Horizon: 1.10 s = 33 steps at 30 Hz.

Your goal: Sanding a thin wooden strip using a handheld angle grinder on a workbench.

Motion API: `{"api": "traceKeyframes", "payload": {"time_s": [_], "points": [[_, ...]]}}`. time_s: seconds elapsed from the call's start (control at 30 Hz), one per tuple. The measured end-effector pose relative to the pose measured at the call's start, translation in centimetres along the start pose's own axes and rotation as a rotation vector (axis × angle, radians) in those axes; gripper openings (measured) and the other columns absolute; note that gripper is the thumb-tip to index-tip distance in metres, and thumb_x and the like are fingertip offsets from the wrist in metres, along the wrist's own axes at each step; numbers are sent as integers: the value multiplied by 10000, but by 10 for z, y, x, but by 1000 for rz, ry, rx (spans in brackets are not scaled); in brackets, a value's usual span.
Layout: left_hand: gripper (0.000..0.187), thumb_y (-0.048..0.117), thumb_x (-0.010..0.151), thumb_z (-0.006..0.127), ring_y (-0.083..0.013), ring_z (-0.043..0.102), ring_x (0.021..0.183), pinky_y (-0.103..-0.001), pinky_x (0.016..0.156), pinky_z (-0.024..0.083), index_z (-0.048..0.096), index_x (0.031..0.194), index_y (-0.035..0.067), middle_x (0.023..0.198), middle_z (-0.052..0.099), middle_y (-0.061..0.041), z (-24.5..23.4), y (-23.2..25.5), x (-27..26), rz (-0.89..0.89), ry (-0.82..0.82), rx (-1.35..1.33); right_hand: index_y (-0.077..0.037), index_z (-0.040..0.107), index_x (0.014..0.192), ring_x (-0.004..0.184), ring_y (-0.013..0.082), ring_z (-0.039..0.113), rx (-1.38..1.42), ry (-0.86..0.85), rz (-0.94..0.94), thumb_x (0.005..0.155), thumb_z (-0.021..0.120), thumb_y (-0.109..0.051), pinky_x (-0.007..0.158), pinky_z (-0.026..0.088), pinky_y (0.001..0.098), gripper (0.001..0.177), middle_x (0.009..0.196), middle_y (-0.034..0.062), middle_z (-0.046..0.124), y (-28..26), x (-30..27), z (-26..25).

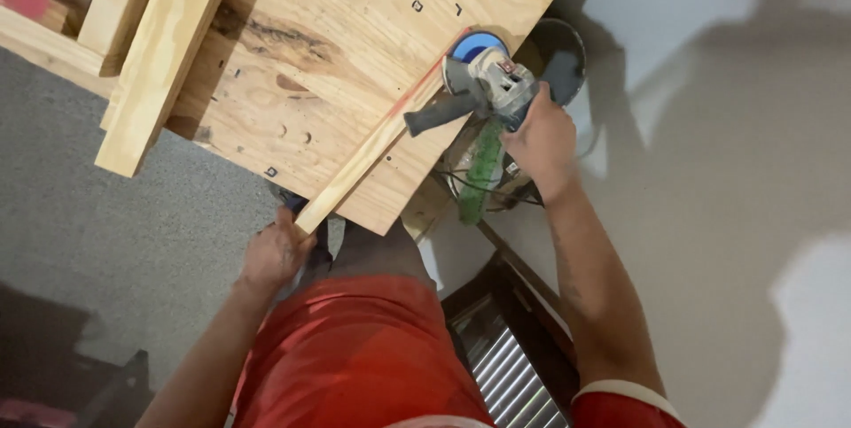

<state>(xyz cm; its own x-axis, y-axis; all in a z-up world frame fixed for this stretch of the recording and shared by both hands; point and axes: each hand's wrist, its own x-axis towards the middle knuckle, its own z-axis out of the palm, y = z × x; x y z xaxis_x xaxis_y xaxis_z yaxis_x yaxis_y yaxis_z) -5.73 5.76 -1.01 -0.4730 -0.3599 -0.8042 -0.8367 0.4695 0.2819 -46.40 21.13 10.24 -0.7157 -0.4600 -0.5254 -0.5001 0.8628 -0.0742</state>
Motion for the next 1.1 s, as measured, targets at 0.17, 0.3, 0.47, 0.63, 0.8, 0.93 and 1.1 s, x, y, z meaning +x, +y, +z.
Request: {"api": "traceKeyframes", "payload": {"time_s": [0.17, 0.3, 0.47, 0.63, 0.8, 0.93, 1.1], "points": [[544, 587, 910, 568, -485, 753, 898, -565, 801, 609, 467, 1120, 96, 905, 731, -276, 15, -7, 4, 11, 23, 17, 84, 446, 1422, 1033, 482, 689, 8, -96, -52, 782, 784, -194, 866, 570, 565, 775, 1104, 316, 673, -20, -21, -4], [548, 590, 899, 579, -483, 752, 894, -561, 786, 613, 455, 1118, 104, 902, 731, -270, -1, -1, 1, 2, 23, 15, 95, 444, 1430, 1045, 477, 687, 2, -67, -77, 774, 795, -188, 886, 563, 567, 796, 1137, 319, 666, -14, -14, -7], [512, 548, 925, 593, -472, 759, 886, -546, 778, 619, 470, 1117, 89, 897, 726, -269, 1, -3, 0, 14, 59, 59, 129, 384, 1456, 1018, 476, 690, -5, -44, -37, 839, 745, -215, 905, 550, 554, 794, 1083, 339, 675, -20, -2, -30], [532, 556, 914, 575, -501, 747, 913, -576, 802, 611, 471, 1116, 75, 921, 727, -285, -5, 3, -2, 8, 16, 2, 97, 420, 1448, 1026, 473, 697, -43, -125, -117, 768, 792, -192, 904, 555, 573, 827, 1121, 309, 688, -27, -8, -15], [571, 609, 917, 543, -486, 744, 972, -574, 862, 597, 450, 1150, 96, 978, 734, -276, -12, 10, -8, -42, -41, -2, 76, 419, 1433, 1043, 452, 698, -69, -83, -37, 791, 778, -212, 912, 551, 557, 790, 1115, 286, 690, -30, 3, -29], [562, 592, 902, 573, -490, 741, 977, -576, 873, 593, 443, 1153, 106, 978, 739, -276, -20, 10, -7, -66, -63, -26, 88, 436, 1445, 1003, 440, 714, -93, -154, -97, 785, 770, -171, 888, 580, 544, 784, 1077, 278, 703, -40, -7, -33], [560, 622, 914, 545, -460, 753, 964, -539, 870, 602, 451, 1136, 116, 970, 740, -255, 5, -4, -1, -38, -41, 32, 111, 429, 1417, 1000, 487, 698, -27, -77, -29, 815, 768, -166, 852, 574, 565, 744, 1060, 318, 681, -24, -4, -42]]}}
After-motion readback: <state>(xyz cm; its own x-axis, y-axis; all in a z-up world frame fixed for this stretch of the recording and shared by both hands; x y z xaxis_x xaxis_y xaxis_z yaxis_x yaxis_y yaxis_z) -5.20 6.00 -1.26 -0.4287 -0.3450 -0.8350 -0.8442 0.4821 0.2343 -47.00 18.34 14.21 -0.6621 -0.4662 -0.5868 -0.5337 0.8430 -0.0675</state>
